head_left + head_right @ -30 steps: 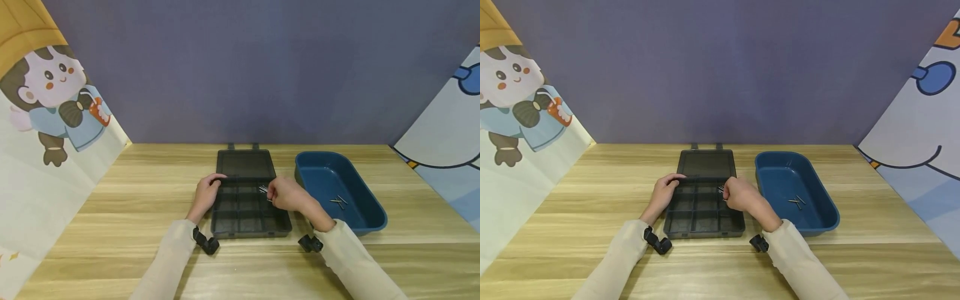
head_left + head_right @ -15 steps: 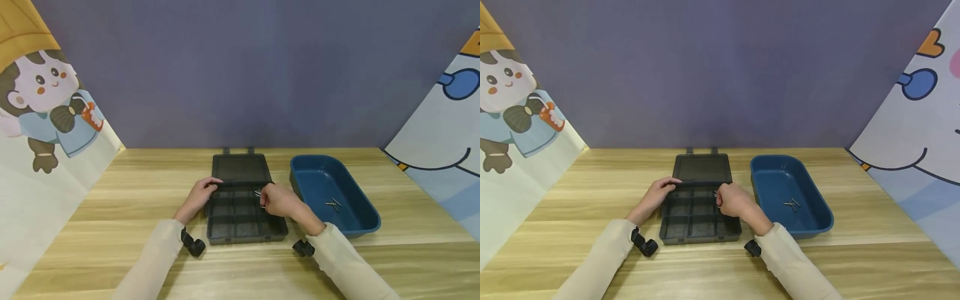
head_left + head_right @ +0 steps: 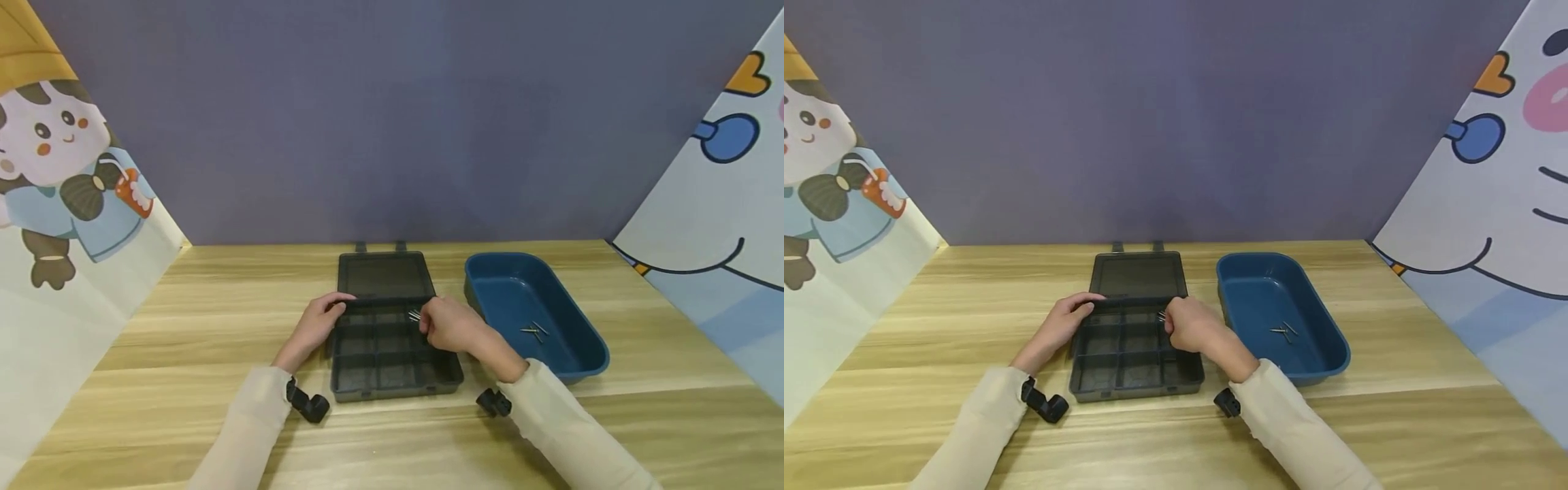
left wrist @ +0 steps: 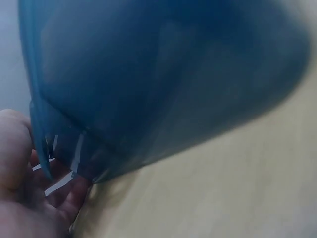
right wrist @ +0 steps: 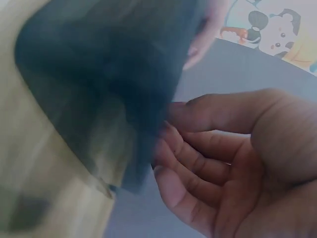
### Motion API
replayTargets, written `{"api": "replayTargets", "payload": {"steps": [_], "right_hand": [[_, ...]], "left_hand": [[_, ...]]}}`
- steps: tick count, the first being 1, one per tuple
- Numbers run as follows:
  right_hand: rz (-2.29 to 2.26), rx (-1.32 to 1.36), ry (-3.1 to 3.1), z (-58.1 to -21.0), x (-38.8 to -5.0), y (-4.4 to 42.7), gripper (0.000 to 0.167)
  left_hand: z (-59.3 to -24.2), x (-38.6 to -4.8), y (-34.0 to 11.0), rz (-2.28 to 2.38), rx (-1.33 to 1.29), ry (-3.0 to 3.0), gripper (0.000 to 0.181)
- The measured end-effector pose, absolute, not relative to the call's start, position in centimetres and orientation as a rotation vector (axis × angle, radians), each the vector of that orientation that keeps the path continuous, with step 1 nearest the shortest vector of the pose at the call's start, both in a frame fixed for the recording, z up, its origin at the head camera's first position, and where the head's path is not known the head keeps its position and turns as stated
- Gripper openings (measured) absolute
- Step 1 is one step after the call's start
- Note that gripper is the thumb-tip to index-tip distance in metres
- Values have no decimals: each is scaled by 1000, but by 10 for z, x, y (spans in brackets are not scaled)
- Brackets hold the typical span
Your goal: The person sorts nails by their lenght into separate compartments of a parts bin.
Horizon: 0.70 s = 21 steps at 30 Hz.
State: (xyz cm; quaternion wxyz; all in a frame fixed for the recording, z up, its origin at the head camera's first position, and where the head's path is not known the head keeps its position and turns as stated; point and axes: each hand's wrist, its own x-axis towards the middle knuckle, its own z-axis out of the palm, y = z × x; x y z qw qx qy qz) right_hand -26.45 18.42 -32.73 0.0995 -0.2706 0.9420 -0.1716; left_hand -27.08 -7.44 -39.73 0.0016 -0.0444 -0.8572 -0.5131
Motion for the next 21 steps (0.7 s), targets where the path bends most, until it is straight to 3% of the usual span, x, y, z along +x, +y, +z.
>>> {"api": "replayTargets", "payload": {"steps": [11,21], "right_hand": [[-523,-745,2815,-279,-281,252,7],[-479,-661,2810,-293,-317,314,6]], "left_hand": [[-403,-269,-75,-1567,-96,-2641,32],[-407,-270,-71,-1527,-92,-2610,30]]}}
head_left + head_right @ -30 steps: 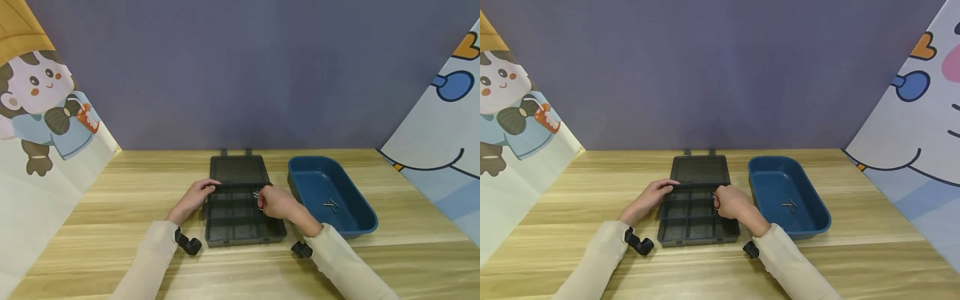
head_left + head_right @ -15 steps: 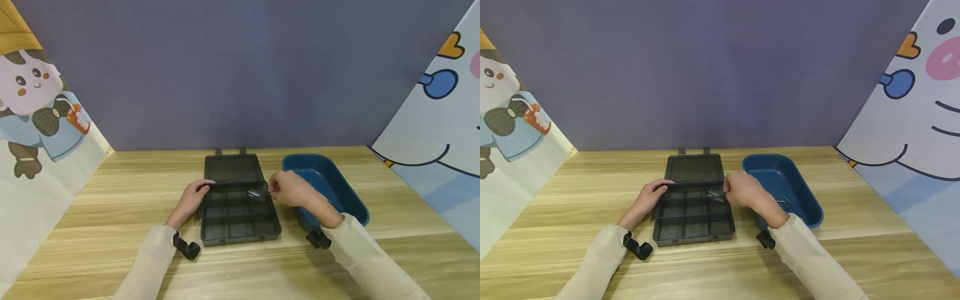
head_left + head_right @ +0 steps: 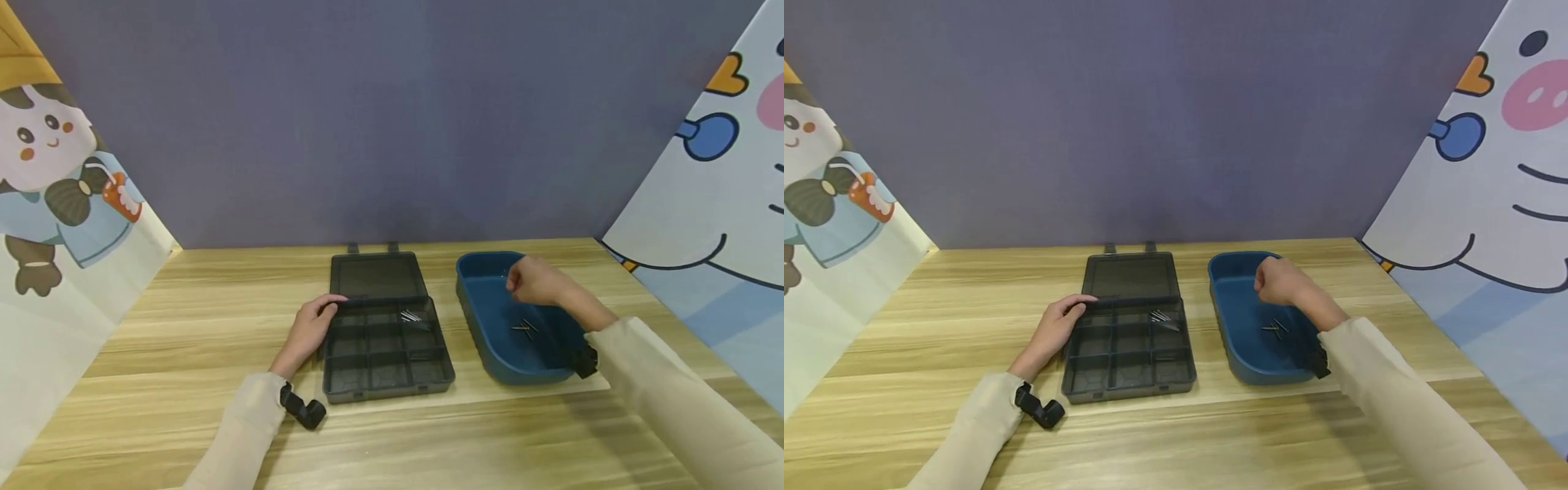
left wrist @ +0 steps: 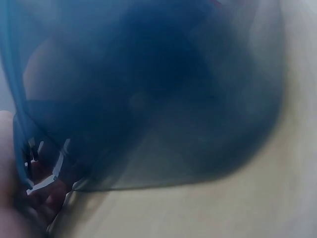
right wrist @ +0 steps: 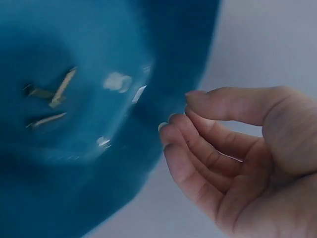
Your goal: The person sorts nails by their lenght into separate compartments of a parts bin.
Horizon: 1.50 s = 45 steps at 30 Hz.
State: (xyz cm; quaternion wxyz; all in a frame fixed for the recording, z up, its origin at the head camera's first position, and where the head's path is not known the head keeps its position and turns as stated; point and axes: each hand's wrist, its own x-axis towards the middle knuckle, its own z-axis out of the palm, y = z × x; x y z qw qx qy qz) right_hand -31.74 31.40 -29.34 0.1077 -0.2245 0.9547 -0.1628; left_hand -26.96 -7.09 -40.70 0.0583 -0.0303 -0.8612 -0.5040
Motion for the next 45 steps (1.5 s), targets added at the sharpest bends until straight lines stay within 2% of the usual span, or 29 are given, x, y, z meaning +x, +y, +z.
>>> {"api": "replayTargets", "payload": {"steps": [17,29,31,35,36,40,45], "right_hand": [[-354,-503,2641,-307,-334,337,13],[-366,-420,2570,-310,-343,339,33],[-337,-421,2554,-311,-344,338,33],[-266,-444,2528,-313,-347,334,12],[-248,-455,2526,-314,-348,332,11],[-206,-469,2515,-315,-350,326,32],[-203,-459,2493,-315,-350,322,28]], "left_hand": [[-407,-268,-69,-1521,-70,-2605,30],[-408,-267,-69,-1525,-84,-2574,29],[-408,-267,-68,-1531,-83,-2574,29],[-409,-267,-68,-1531,-82,-2572,29],[-409,-267,-69,-1531,-82,-2572,29],[-409,-267,-69,-1538,-83,-2570,29],[-408,-267,-69,-1540,-87,-2575,30]]}}
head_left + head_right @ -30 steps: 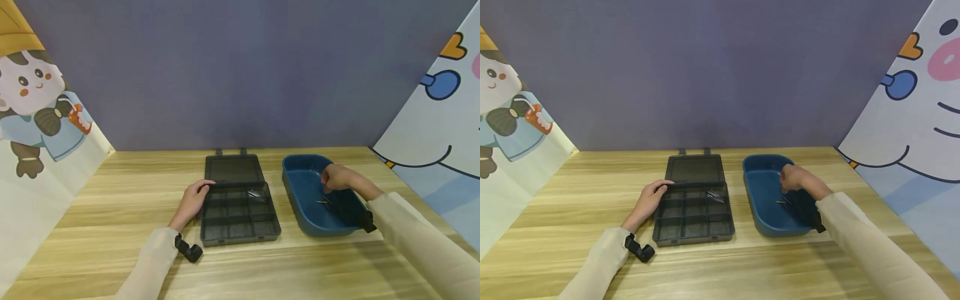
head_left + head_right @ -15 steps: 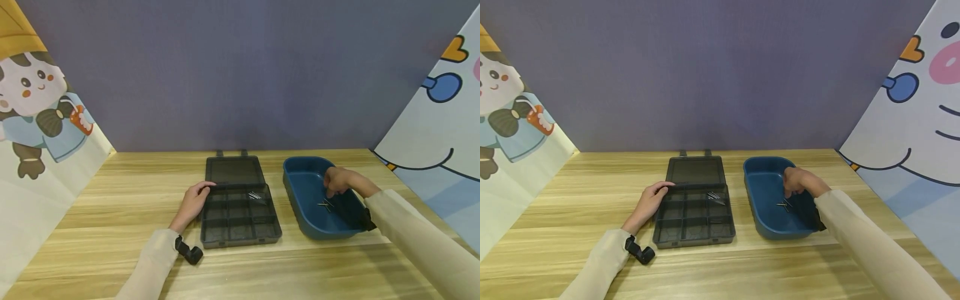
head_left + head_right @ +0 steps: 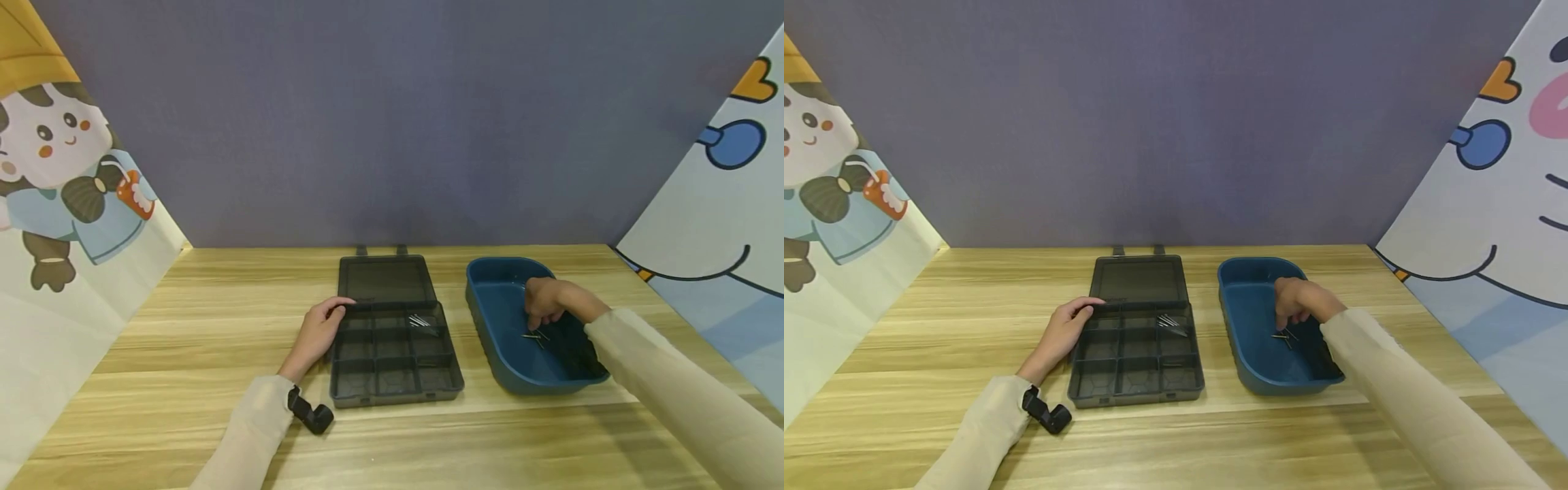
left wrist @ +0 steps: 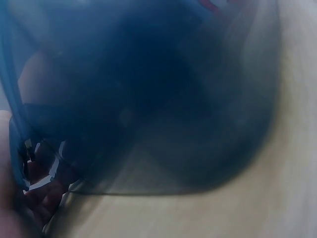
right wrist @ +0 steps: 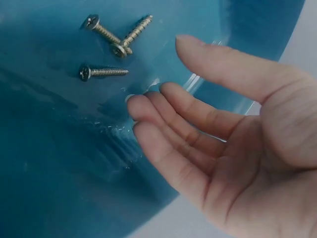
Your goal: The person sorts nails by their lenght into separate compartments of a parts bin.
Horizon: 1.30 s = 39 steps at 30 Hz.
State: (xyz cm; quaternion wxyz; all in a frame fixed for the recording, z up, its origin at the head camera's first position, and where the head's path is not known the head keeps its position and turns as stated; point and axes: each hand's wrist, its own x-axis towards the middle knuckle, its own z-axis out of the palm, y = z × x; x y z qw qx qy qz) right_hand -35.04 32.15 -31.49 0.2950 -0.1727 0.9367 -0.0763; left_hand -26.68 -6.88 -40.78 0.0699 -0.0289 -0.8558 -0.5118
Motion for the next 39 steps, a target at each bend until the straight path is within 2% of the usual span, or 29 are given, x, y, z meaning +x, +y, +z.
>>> {"api": "replayTargets", "payload": {"steps": [12,28,39], "right_hand": [[-135,-397,2462,-326,-349,319,27],[-108,-362,2490,-335,-348,316,9],[-151,-364,2544,-338,-351,317,10]], "left_hand": [[-410,-266,-68,-1532,-72,-2566,29],[-408,-267,-65,-1563,-233,-2515,29],[-407,-266,-65,-1504,-163,-2567,29]]}}
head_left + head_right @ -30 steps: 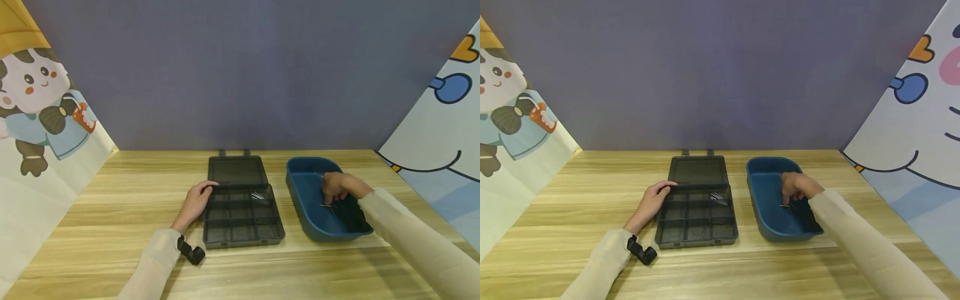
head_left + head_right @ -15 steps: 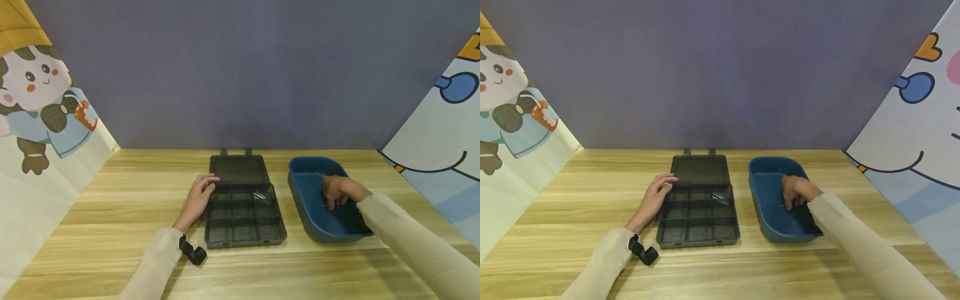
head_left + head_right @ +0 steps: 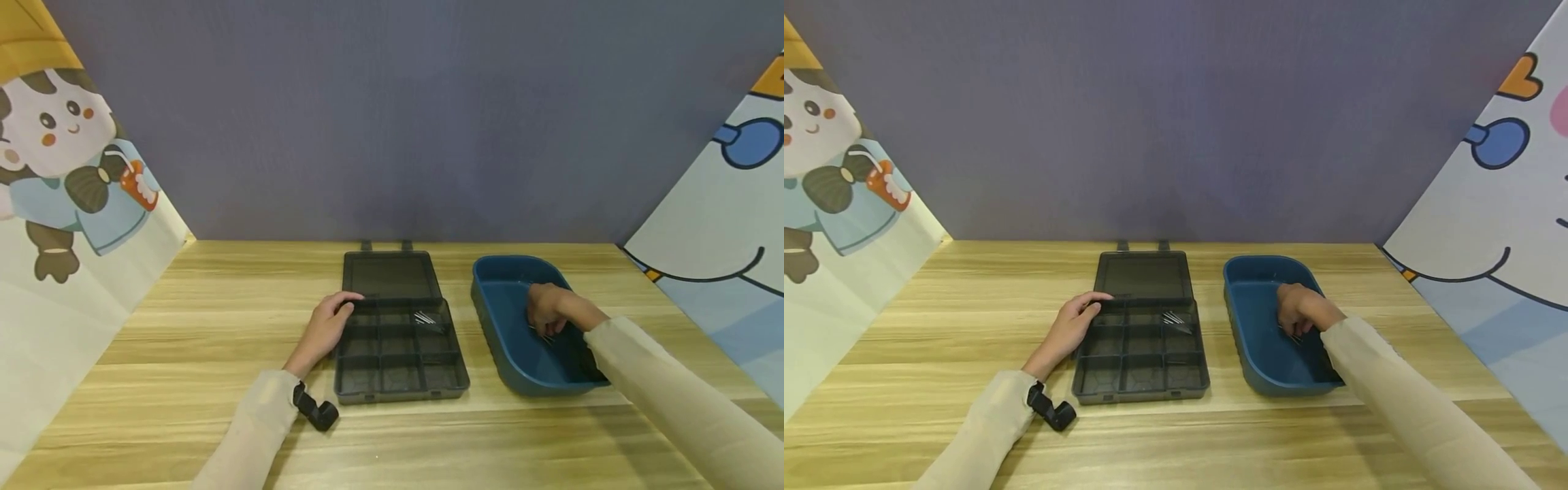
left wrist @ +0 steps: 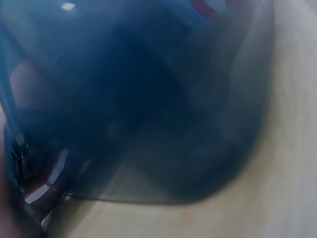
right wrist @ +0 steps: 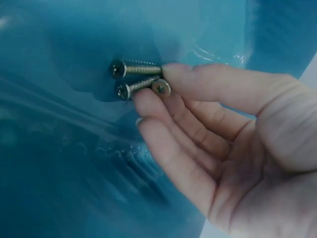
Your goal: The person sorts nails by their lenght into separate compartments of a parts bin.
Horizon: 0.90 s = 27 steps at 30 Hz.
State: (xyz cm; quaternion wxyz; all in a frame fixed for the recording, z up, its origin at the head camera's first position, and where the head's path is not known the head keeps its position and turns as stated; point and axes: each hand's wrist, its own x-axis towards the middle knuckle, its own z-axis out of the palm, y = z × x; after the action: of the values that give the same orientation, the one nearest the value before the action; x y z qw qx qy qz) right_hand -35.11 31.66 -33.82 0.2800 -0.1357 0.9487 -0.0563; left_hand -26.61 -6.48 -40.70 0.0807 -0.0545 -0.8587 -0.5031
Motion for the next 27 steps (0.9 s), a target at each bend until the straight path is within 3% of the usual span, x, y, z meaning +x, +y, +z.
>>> {"api": "replayTargets", "payload": {"steps": [27], "right_hand": [[-528,-554,2580,-292,-331,320,10]], "left_hand": [[-408,-266,-66,-1503,-196,-2562,32]]}}
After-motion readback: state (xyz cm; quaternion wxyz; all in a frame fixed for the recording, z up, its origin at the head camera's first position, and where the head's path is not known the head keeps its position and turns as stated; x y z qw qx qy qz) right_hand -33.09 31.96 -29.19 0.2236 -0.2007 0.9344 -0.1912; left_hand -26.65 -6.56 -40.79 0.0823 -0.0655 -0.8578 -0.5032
